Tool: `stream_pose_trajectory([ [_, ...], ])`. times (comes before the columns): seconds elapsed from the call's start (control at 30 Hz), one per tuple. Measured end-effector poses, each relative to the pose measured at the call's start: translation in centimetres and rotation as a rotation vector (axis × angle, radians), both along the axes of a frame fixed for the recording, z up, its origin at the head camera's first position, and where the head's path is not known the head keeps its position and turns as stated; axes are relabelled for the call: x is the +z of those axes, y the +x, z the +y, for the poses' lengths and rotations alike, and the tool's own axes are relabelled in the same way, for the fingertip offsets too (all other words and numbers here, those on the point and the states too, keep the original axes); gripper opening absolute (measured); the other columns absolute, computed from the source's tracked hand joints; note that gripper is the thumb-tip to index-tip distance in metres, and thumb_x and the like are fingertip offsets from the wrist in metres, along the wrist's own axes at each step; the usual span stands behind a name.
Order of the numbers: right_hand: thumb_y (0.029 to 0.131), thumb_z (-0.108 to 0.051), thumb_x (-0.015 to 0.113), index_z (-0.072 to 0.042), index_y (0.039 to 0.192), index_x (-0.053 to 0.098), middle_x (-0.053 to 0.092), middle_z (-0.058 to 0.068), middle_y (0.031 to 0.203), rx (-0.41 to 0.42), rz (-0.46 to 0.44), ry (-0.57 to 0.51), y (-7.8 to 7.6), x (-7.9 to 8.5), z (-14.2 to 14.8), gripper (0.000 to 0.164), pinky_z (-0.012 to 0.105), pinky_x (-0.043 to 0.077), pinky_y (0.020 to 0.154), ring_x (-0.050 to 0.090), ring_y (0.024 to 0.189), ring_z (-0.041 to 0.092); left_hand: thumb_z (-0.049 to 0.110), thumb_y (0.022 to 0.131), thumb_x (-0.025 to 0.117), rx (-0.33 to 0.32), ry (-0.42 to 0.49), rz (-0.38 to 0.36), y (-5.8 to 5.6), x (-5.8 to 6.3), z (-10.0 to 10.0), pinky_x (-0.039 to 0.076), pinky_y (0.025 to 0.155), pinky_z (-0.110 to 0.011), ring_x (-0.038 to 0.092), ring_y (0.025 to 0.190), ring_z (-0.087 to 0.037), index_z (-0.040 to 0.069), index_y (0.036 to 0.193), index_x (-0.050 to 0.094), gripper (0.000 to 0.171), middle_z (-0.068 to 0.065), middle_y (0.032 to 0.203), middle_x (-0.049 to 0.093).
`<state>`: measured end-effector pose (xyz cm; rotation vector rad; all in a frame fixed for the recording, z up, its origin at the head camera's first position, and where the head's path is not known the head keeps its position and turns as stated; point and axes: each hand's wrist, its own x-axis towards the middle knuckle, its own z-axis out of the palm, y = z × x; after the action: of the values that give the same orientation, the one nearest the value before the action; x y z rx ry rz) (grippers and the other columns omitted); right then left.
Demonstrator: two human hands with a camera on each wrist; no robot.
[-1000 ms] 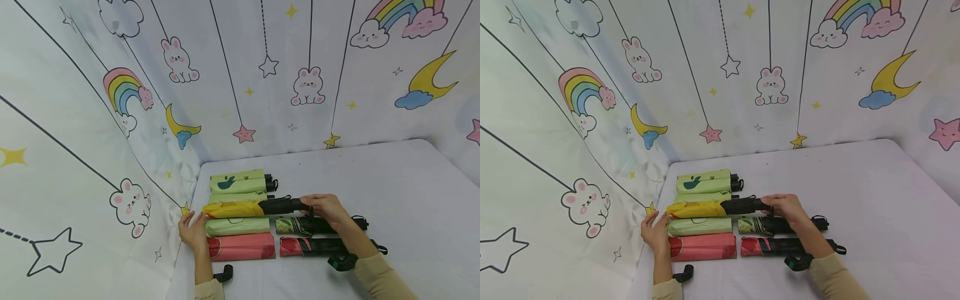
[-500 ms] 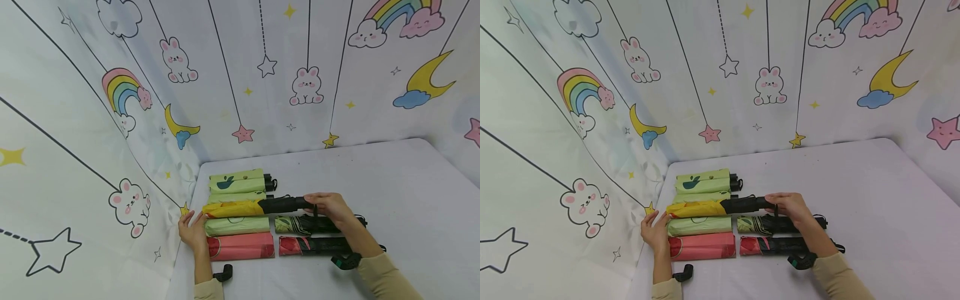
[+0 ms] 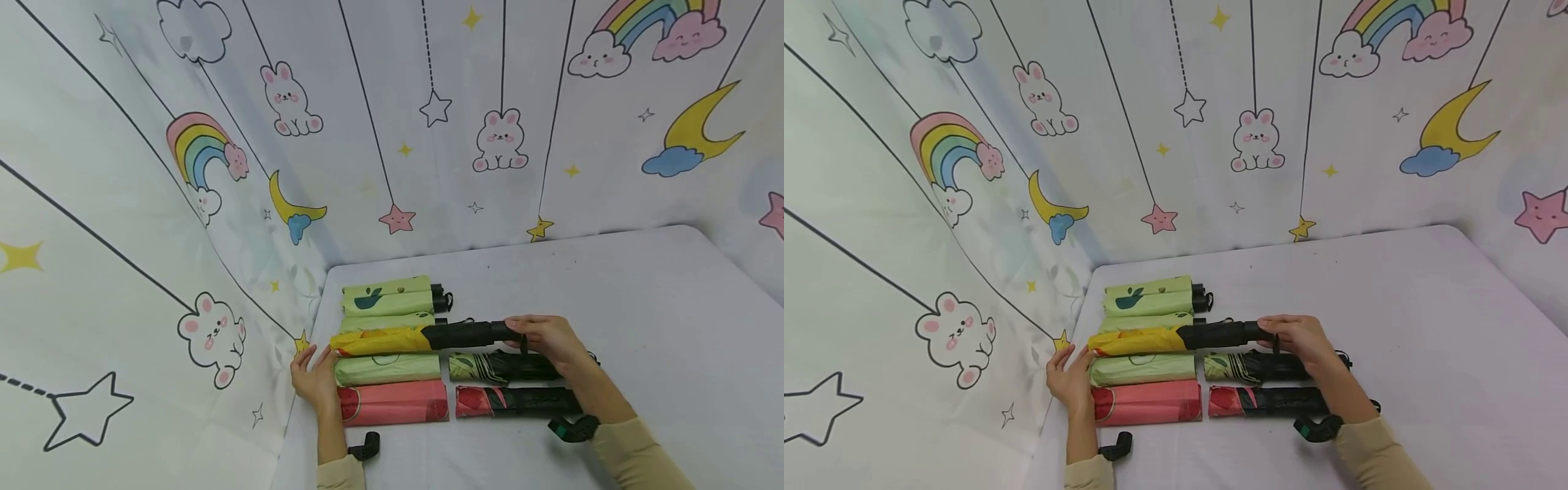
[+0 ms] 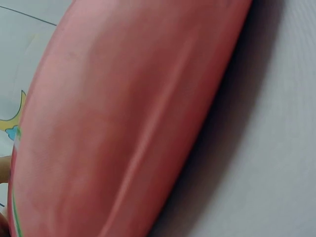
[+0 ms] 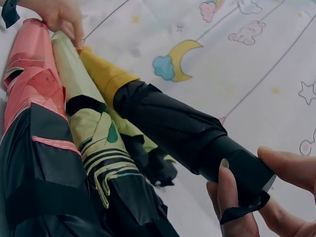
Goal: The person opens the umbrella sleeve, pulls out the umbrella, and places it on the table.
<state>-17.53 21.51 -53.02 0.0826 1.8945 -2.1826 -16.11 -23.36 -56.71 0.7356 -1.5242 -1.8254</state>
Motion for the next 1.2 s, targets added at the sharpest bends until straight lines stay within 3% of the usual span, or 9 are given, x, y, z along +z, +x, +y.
stream_pose_trajectory([
  [0.43, 0.096, -0.016, 0.078, -0.001, 0.112, 0.080, 0.075, -0.003, 0.110, -0.019, -0.014, -0.023, 0.2, 0.0, 1.2, 0.022, 0.040, 0.062, 0.092, 0.076, 0.097, 0.015, -0.017, 0.079, 0.081, 0.006, 0.012, -0.012, 0.0, 0.0, -0.1, 0.063, 0.072, -0.026, 0.078, 0.087, -0.021, -0.006, 0.128, 0.056, 0.057, -0.019, 0.131, 0.060],
  [0.8, 0.097, -0.011, 0.076, -0.008, 0.103, 0.083, 0.075, -0.001, 0.112, -0.024, -0.031, -0.063, 0.5, -0.1, 2.4, 0.010, 0.040, 0.062, 0.091, 0.076, 0.096, 0.016, -0.015, 0.081, 0.081, -0.014, 0.029, -0.011, 0.2, 0.1, 0.0, 0.063, 0.075, -0.026, 0.077, 0.096, -0.029, -0.005, 0.134, 0.054, 0.060, -0.022, 0.137, 0.056],
  [1.2, 0.097, -0.014, 0.077, -0.008, 0.105, 0.083, 0.077, -0.007, 0.107, -0.029, -0.031, -0.036, 0.9, -0.3, 3.4, 0.012, 0.036, 0.062, 0.090, 0.077, 0.096, 0.016, -0.017, 0.080, 0.080, -0.001, 0.025, 0.003, 0.1, 0.0, 0.1, 0.063, 0.073, -0.026, 0.078, 0.088, -0.023, -0.007, 0.129, 0.055, 0.056, -0.022, 0.132, 0.059],
])
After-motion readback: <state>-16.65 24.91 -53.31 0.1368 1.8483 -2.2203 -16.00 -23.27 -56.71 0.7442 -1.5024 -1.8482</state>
